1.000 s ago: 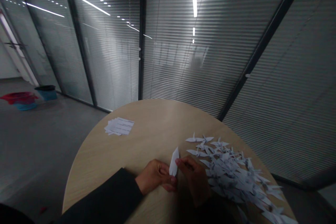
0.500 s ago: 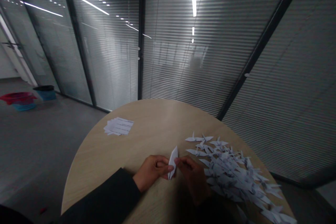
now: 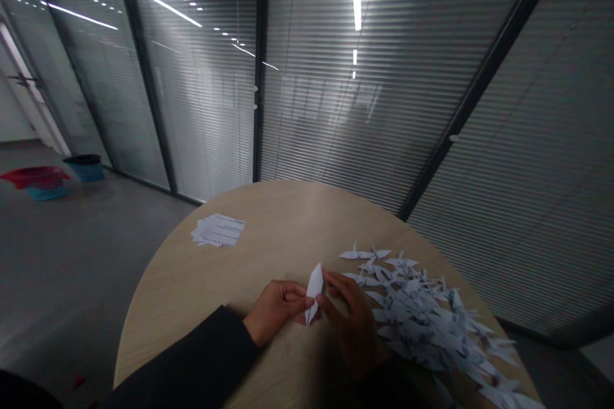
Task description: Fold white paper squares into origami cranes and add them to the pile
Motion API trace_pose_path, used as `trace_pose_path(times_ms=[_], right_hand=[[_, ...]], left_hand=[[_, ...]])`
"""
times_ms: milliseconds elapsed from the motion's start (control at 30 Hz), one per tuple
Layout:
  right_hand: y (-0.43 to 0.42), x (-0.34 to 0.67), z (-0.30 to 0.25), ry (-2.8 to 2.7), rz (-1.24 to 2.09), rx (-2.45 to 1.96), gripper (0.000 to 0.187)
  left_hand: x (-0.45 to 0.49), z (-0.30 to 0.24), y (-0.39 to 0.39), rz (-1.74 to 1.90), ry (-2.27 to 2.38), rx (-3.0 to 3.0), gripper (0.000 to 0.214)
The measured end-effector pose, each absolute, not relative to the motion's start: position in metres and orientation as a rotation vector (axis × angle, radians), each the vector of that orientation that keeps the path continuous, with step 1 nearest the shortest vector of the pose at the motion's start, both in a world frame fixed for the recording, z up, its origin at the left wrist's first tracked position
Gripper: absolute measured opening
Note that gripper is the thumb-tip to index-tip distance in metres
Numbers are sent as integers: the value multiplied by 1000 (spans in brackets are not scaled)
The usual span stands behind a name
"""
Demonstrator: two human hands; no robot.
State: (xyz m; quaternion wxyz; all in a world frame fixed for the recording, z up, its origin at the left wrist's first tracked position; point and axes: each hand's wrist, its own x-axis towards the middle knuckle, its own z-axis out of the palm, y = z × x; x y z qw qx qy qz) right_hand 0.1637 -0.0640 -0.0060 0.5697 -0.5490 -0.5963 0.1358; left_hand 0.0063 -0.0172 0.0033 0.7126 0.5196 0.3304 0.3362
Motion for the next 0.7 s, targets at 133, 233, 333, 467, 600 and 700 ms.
trace_pose_path(times_ms=[133, 233, 333, 467, 600, 700], right_hand=[[-65, 162, -5, -1407, 289, -1288, 30], [-66, 162, -6, -1419, 284, -1287, 31], [-67, 163, -5, -1452, 304, -1299, 31], [-67, 161, -2, -1363, 307, -1279, 25], [-66, 159, 0, -1213, 514, -1320, 23], [-66, 159, 2, -1180, 649, -1332, 22]], left_hand=[[6, 4, -18, 746, 721, 1157, 51], [7, 5, -18, 749, 721, 1161, 52], [7, 6, -18, 752, 720, 1182, 51], [6, 7, -19, 753, 728, 1215, 51], [6, 8, -21, 734, 752, 1226, 51], [6, 8, -22, 730, 757, 1249, 49]])
